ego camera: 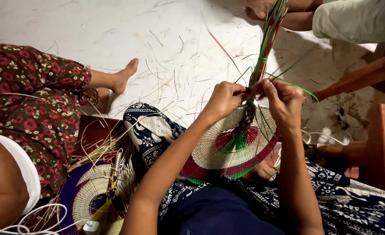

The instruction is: A person is weaving a traditional fan using colored strands of material while sitting on the floor.

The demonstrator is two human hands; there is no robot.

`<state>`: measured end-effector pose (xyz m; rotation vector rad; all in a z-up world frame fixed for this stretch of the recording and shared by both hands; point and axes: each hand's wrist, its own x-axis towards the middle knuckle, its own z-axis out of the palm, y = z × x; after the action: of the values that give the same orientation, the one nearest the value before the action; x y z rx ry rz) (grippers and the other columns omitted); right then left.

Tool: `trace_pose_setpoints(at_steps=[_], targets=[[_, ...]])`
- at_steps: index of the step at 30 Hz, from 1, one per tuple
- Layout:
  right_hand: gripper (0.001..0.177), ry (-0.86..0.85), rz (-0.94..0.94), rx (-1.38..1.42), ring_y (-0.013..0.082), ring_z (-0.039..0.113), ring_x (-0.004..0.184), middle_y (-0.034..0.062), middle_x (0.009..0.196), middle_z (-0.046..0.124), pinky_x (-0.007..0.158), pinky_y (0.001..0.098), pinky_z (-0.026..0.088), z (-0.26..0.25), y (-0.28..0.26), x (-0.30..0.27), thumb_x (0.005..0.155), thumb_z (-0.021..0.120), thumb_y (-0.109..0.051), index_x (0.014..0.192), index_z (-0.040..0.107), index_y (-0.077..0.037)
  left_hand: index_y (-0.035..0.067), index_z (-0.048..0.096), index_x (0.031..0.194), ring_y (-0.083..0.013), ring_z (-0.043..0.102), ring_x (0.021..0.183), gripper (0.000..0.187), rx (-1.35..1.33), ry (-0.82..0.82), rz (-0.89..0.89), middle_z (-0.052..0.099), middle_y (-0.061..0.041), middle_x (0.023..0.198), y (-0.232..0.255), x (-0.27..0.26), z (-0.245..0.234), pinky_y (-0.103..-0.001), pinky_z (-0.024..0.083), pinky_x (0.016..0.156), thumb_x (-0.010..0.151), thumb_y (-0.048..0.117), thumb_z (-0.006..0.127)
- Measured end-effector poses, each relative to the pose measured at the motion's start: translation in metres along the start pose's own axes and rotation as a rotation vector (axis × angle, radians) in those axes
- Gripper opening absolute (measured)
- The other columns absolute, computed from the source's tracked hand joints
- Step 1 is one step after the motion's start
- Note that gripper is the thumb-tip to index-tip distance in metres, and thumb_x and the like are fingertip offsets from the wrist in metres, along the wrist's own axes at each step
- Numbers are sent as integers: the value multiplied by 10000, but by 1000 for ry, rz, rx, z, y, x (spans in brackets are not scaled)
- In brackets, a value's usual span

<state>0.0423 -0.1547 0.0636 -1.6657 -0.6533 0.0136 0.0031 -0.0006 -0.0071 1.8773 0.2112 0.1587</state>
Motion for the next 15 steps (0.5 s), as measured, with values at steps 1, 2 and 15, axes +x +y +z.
trace_pose_setpoints(at_steps=[1, 2, 15], targets=[[237, -22, -62, -22, 144, 656, 731, 114, 761, 712, 748, 264, 521, 0, -3, 1, 1095, 612, -95, 945, 772, -6, 121, 798, 948, -312, 773, 760, 148, 6, -6, 14, 761, -119, 713, -5, 3, 3, -420, 601, 718, 831, 184, 733], [254, -43, -125, -44, 183, 695, 800, 133, 807, 736, 833, 290, 524, 0, -5, 2, 1105, 612, -130, 962, 784, -10, 124, 803, 938, -322, 771, 750, 138, 12, -12, 28, 759, -121, 706, -9, 7, 6, -420, 601, 720, 821, 167, 744], [321, -357, 19, -428, 361, 657, 582, 235, 667, 678, 599, 422, 501, -20, -12, -25, 890, 826, -242, 909, 749, 70, 81, 790, 950, -387, 750, 883, 217, 18, -4, 136, 772, -165, 846, -9, 12, 2, -463, 598, 755, 817, 252, 800]])
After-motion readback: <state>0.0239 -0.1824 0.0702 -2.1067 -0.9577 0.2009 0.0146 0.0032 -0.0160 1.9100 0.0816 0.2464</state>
